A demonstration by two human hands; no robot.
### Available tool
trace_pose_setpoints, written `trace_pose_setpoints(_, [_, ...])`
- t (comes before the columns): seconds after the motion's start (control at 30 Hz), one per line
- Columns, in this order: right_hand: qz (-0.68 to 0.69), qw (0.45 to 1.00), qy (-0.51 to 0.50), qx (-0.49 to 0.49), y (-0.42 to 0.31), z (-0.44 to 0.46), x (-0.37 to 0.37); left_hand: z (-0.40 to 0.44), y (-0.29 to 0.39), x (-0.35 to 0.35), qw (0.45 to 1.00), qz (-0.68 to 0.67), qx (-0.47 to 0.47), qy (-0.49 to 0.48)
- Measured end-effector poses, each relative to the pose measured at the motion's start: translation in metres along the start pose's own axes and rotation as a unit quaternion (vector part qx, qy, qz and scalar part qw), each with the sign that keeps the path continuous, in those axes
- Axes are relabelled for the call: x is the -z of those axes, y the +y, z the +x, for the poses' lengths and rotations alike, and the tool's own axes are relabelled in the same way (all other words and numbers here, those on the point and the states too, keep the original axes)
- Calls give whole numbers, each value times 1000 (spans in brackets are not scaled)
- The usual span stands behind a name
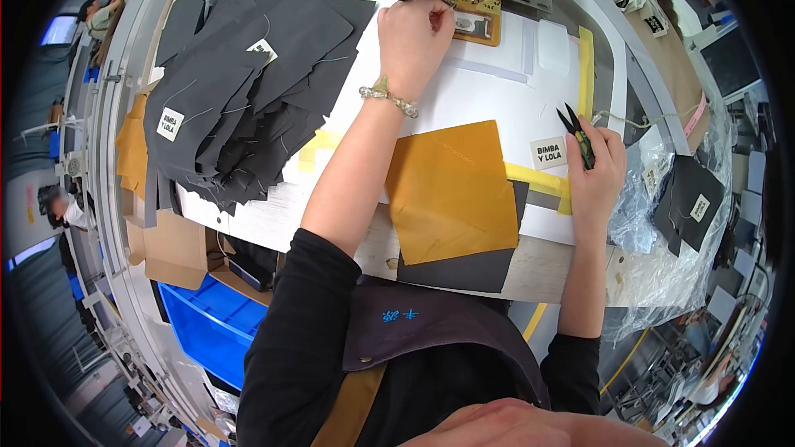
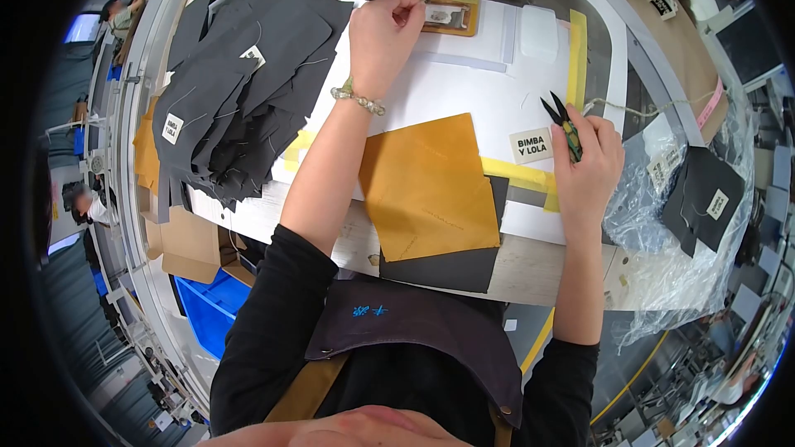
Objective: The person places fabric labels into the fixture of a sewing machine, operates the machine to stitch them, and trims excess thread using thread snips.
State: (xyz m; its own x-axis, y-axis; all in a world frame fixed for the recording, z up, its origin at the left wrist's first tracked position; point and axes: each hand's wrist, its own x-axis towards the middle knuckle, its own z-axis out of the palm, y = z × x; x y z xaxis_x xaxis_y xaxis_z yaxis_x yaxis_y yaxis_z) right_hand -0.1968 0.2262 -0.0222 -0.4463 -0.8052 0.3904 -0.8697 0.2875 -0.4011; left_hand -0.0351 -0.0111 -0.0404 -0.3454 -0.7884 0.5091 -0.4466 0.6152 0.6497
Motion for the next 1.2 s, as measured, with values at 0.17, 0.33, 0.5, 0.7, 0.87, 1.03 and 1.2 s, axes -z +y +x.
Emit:
trace_pose_setpoints(0.17, [5, 1000, 0, -4, -1, 0, 1, 1, -1, -1, 999, 31, -27, 6])
trace_pose_setpoints(0.33, [7, 1000, 1, -5, -1, 0, 0, 2, -3, -2, 996, 61, -69, 13])
trace_pose_setpoints(0.5, [9, 1000, 4, -4, 0, 0, 0, 1, -5, -4, 994, 65, -83, 21])
trace_pose_setpoints(0.7, [10, 1000, 8, -4, -1, 0, 0, 2, -5, -3, 993, 76, -92, 17])
trace_pose_setpoints(0.87, [15, 1000, 4, -11, -1, 0, 0, 3, -6, -3, 993, 74, -94, 22])
trace_pose_setpoints(1.03, [11, 1000, 11, -5, -3, 1, 1, 3, -4, -3, 993, 71, -90, 24])
trace_pose_setpoints(1.2, [-9, 997, 57, 57, -5, 13, 7, 3, -6, -5, 993, 62, -92, 39])
